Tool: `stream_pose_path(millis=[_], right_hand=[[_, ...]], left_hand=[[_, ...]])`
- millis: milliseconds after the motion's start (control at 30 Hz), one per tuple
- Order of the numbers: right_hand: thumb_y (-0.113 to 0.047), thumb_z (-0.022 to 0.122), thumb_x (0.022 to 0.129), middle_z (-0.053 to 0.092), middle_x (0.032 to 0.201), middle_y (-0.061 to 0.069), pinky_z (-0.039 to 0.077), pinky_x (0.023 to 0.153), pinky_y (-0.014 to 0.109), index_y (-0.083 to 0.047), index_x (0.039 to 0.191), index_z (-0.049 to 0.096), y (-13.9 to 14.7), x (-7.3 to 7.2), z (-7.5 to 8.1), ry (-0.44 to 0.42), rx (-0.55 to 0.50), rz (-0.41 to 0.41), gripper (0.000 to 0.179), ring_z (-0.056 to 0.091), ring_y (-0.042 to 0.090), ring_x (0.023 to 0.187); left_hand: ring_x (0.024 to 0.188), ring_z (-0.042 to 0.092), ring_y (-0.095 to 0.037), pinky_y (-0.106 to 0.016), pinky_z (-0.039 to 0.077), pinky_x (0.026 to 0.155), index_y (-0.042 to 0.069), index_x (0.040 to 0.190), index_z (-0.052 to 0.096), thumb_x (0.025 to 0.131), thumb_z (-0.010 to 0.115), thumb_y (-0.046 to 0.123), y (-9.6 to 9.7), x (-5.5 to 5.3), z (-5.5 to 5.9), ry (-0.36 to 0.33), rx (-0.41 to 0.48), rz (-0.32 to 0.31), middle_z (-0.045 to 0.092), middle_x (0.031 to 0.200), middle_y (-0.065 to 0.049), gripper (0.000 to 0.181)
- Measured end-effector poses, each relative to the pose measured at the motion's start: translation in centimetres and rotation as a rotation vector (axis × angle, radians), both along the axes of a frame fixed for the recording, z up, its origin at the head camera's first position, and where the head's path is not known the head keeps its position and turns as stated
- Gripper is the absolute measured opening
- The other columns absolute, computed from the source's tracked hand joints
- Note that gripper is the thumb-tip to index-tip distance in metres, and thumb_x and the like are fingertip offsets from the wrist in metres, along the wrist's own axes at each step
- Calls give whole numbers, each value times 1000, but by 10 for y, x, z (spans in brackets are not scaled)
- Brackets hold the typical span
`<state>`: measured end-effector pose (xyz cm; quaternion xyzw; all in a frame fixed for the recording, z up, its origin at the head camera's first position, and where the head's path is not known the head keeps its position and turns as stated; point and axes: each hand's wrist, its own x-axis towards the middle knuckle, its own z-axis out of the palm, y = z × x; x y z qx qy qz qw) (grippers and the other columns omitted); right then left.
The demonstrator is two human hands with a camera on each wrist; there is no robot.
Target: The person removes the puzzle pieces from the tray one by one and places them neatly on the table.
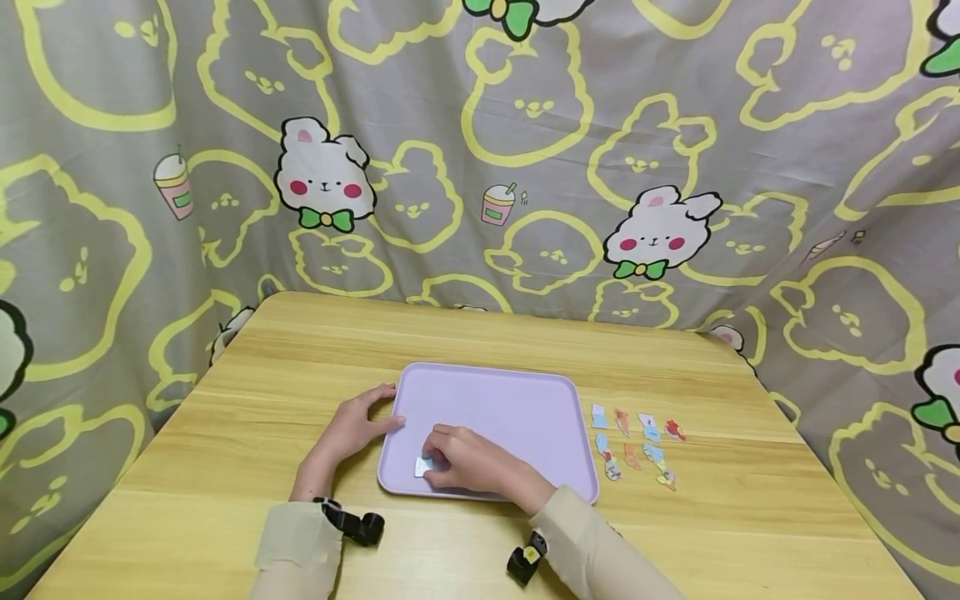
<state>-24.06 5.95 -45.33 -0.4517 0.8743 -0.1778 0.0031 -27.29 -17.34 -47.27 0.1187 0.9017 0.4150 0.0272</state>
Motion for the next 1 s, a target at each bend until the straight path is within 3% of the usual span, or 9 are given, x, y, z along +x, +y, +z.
stream_pose_path(millis=[433,1000], right_hand=[[-16,74,84,61,83,2,45,68,5,-8,98,65,9,-1,-3,-18,-261,26,19,53,5,74],[-13,77,81,60,80,1,46,64,7,-9,94,64,27,-3,-10,2,-336,-16,19,52,6,73]], left_hand=[[141,36,-45,-60,29,119,3,139,52,91,70,27,1,0,0,-7,0,3,46,149,-22,57],[144,33,-43,-58,27,120,5,140,52,91,69,29,2,0,1,-40,-2,15,44,151,-21,57]])
